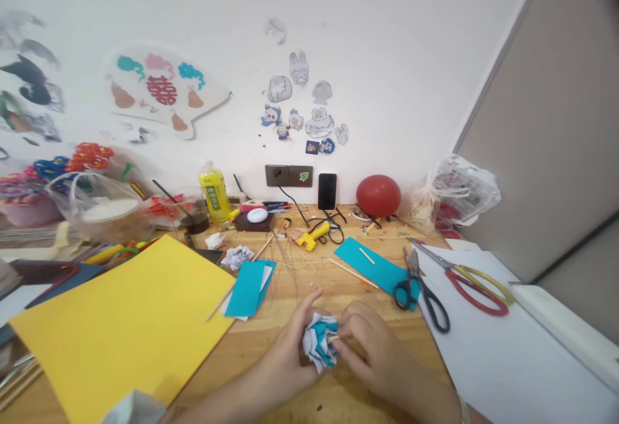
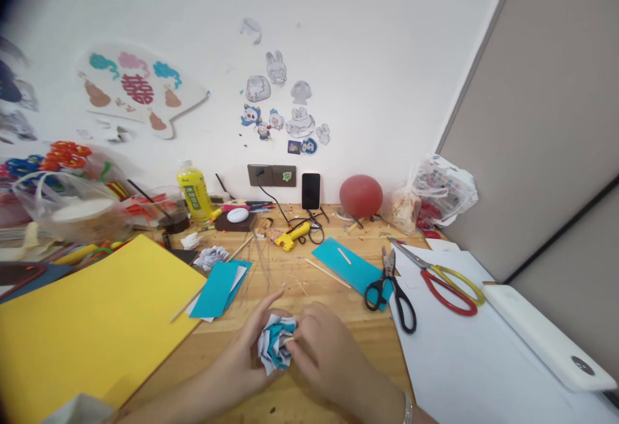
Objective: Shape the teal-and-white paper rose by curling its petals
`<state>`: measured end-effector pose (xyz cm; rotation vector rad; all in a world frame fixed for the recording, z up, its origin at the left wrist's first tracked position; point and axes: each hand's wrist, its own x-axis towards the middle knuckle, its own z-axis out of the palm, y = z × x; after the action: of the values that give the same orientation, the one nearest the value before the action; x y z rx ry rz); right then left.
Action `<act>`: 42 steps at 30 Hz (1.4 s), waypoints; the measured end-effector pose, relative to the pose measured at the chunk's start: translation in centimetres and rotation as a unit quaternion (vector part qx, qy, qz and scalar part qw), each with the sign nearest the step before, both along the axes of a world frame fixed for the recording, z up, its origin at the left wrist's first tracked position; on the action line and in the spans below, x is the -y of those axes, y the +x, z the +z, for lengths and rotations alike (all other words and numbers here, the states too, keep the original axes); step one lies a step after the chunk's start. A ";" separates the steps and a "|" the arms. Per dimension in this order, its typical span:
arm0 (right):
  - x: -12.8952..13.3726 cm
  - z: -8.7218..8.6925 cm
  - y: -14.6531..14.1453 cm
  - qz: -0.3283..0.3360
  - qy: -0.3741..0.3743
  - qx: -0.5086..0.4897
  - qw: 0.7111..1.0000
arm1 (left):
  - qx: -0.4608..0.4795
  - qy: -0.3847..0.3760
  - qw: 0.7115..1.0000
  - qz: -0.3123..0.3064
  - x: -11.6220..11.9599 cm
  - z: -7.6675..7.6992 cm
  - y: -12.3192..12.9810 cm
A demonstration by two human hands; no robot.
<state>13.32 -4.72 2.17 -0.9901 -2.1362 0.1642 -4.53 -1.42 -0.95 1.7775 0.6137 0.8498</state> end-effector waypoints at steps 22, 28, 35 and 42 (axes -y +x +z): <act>0.1 1.4 -0.3 -0.003 0.070 0.131 0.989 | -0.022 -0.016 1.000 0.000 0.5 1.2 0.1; 0.2 1.4 -0.4 -0.009 0.068 0.111 0.991 | -0.034 0.001 0.999 -0.001 0.6 1.0 0.1; 0.3 0.9 -0.6 -0.022 0.078 0.105 0.991 | -0.040 -0.028 0.999 -0.010 1.1 0.9 0.3; 0.3 1.1 -0.6 0.000 0.101 0.127 0.987 | -0.043 -0.016 0.999 -0.006 1.2 1.2 0.3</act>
<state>12.70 -4.98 3.26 -0.9313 -2.3273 -0.1851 -4.23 -2.58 0.26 1.7935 0.6691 0.7552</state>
